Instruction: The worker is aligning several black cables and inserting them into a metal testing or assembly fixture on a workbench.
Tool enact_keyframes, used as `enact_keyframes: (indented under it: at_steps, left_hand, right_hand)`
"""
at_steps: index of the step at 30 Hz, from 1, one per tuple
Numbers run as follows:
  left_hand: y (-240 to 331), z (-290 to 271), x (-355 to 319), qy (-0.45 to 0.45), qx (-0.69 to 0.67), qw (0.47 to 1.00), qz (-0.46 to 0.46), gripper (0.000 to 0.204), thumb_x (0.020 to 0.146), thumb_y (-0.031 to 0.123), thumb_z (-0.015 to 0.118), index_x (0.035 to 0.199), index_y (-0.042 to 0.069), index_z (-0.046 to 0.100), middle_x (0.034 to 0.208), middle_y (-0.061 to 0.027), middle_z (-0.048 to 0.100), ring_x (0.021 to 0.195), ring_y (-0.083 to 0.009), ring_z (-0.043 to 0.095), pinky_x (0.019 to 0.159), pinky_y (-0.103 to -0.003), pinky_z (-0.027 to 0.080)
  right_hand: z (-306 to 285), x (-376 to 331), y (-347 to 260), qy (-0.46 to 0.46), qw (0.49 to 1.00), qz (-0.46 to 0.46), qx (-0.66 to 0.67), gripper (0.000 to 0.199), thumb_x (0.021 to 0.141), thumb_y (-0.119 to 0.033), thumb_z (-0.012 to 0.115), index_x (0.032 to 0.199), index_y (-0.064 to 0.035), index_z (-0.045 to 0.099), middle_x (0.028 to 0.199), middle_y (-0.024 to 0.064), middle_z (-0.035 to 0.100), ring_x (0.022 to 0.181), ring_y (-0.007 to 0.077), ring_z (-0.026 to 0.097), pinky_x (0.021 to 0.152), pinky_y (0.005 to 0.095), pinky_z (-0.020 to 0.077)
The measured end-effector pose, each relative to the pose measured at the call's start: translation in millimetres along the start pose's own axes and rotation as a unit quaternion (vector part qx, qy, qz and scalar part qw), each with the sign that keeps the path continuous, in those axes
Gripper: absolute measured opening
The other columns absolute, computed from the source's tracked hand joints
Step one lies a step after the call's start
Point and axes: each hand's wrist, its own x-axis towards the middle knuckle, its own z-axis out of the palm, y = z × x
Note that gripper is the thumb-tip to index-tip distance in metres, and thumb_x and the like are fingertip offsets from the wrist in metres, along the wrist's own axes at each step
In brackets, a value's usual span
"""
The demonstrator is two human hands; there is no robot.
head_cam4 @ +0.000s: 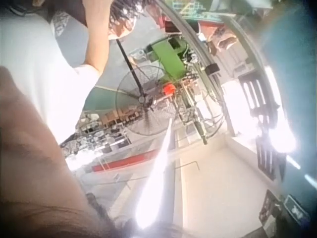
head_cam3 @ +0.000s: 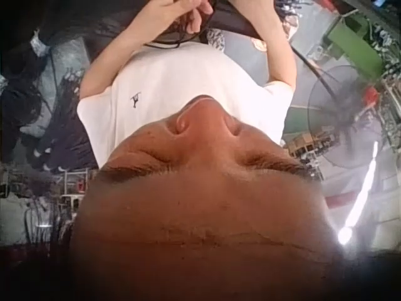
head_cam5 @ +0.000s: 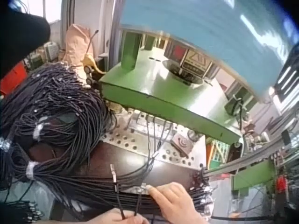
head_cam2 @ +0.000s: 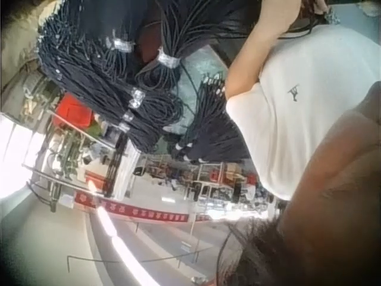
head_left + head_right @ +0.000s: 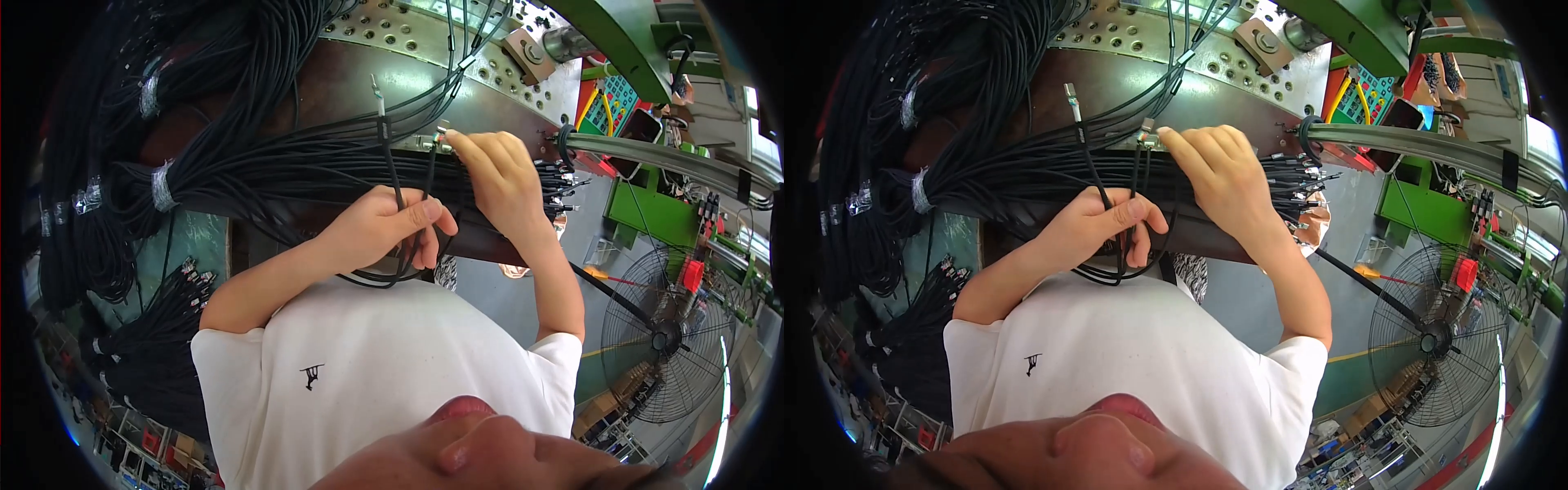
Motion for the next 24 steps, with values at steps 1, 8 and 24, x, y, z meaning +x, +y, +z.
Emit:
enact_keyframes:
  at_steps: [1,8,24]
  left_hand:
    - [-3,3,2,-0.019,-0.006,1.000,-0.021,0.038,0.100,0.033,0.043,0.097,-0.001,0.061,0.069,-0.0060,0.064,0.061,-0.0096,0.058,0.059,-0.022,0.045]
    - [1,17,1,0.044,0.083,0.993,0.066,0.044,0.103,0.035,0.034,0.115,-0.002,0.055,0.069,-0.0002,0.057,0.060,-0.0064,0.051,0.061,-0.020,0.043]
    - [0,21,14,-0.094,0.081,0.990,-0.064,0.046,0.102,0.043,0.034,0.095,0.004,0.057,0.056,0.0053,0.038,0.051,-0.0038,0.031,0.048,-0.021,0.026]
  right_hand:
    - [-6,-2,-9,0.070,0.997,0.000,-0.029,0.036,0.071,-0.004,0.061,0.107,-0.0046,0.059,0.093,0.0063,0.058,0.086,0.0238,0.058,0.080,0.0363,0.0465]
    - [10,-26,7,0.143,0.971,0.142,0.131,0.017,0.073,0.004,0.068,0.087,-0.0032,0.060,0.090,0.0095,0.063,0.083,0.0292,0.061,0.073,0.0357,0.0481]
    - [-18,-24,23,0.016,0.918,0.237,0.318,0.021,0.083,-0.001,0.064,0.104,-0.0024,0.065,0.110,0.0079,0.059,0.096,0.0161,0.057,0.081,0.0288,0.0462]
